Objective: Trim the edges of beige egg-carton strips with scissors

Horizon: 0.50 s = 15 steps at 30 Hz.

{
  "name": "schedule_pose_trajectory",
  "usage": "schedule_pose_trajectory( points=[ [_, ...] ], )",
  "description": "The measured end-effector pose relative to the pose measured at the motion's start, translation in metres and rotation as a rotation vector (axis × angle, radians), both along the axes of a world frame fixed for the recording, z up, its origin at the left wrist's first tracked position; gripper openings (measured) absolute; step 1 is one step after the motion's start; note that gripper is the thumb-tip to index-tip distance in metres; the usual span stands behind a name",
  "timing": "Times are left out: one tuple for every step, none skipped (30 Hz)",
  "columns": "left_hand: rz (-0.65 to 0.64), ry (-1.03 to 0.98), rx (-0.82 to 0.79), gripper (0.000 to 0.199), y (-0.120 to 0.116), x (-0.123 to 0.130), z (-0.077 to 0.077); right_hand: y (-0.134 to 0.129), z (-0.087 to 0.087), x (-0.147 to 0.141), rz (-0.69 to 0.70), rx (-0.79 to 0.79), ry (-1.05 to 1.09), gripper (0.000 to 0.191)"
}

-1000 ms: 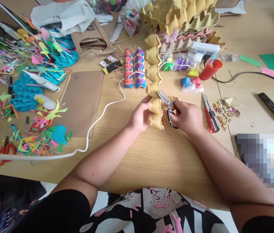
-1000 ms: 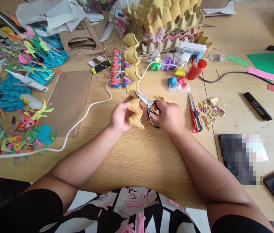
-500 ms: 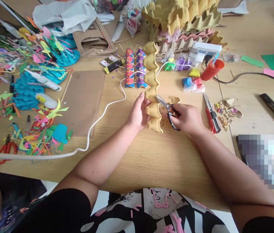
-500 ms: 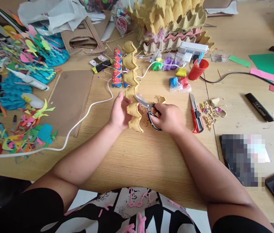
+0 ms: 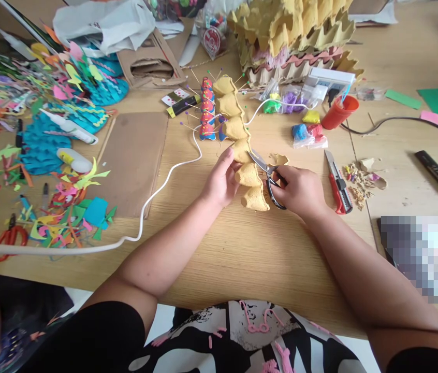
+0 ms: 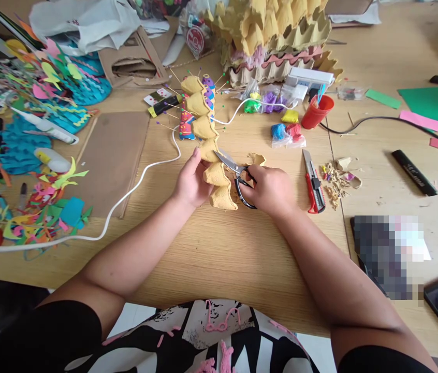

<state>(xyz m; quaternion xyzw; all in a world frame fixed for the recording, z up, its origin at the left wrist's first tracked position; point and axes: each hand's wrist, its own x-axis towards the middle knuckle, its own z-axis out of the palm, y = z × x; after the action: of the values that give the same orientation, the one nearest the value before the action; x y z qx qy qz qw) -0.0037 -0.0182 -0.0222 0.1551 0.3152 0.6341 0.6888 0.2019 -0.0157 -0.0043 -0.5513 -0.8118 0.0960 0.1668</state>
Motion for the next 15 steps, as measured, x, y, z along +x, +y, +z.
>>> schedule_pose_trajectory(
  points=[
    [0.000, 0.001, 0.001, 0.042, -0.0002, -0.0002, -0.0002, -0.0001, 0.0007, -0.0002, -0.008, -0.001, 0.003, 0.024],
    [-0.005, 0.001, 0.004, 0.044, -0.0006, -0.0002, -0.0004, 0.0000, 0.0014, -0.0002, -0.015, -0.003, 0.010, 0.023],
    [-0.015, -0.001, 0.008, 0.046, -0.0013, -0.0001, -0.0006, 0.0003, 0.0020, 0.0001, -0.022, -0.002, 0.020, 0.021],
    [-0.027, -0.005, 0.013, 0.049, -0.0020, 0.0001, -0.0007, 0.0006, 0.0025, 0.0007, -0.029, 0.003, 0.030, 0.020],
    [-0.038, -0.010, 0.018, 0.051, -0.0028, 0.0003, -0.0008, 0.0011, 0.0029, 0.0015, -0.032, 0.011, 0.039, 0.020],
    [-0.046, -0.013, 0.022, 0.052, -0.0036, 0.0007, -0.0008, 0.0017, 0.0031, 0.0025, -0.031, 0.020, 0.045, 0.020],
    [-0.049, -0.015, 0.025, 0.053, -0.0042, 0.0010, -0.0005, 0.0023, 0.0032, 0.0034, -0.024, 0.028, 0.048, 0.020],
    [-0.044, -0.013, 0.027, 0.053, -0.0046, 0.0013, -0.0001, 0.0030, 0.0032, 0.0043, -0.008, 0.031, 0.052, 0.021],
    [-0.034, -0.007, 0.029, 0.053, -0.0049, 0.0016, 0.0006, 0.0036, 0.0032, 0.0051, 0.013, 0.026, 0.057, 0.021],
    [-0.024, 0.001, 0.029, 0.052, -0.0049, 0.0017, 0.0015, 0.0043, 0.0032, 0.0056, 0.039, 0.014, 0.066, 0.022],
    [-0.016, 0.012, 0.028, 0.051, -0.0049, 0.0019, 0.0027, 0.0049, 0.0033, 0.0061, 0.064, 0.001, 0.078, 0.022],
    [-0.007, 0.022, 0.026, 0.049, -0.0047, 0.0020, 0.0040, 0.0055, 0.0034, 0.0063, 0.085, -0.010, 0.090, 0.023],
    [0.001, 0.031, 0.024, 0.047, -0.0046, 0.0021, 0.0053, 0.0061, 0.0037, 0.0065, 0.102, -0.018, 0.102, 0.024],
    [0.007, 0.037, 0.021, 0.045, -0.0045, 0.0023, 0.0066, 0.0065, 0.0040, 0.0065, 0.114, -0.021, 0.112, 0.026],
    [0.010, 0.040, 0.020, 0.044, -0.0044, 0.0024, 0.0076, 0.0068, 0.0044, 0.0064, 0.124, -0.021, 0.120, 0.027]
  ],
)
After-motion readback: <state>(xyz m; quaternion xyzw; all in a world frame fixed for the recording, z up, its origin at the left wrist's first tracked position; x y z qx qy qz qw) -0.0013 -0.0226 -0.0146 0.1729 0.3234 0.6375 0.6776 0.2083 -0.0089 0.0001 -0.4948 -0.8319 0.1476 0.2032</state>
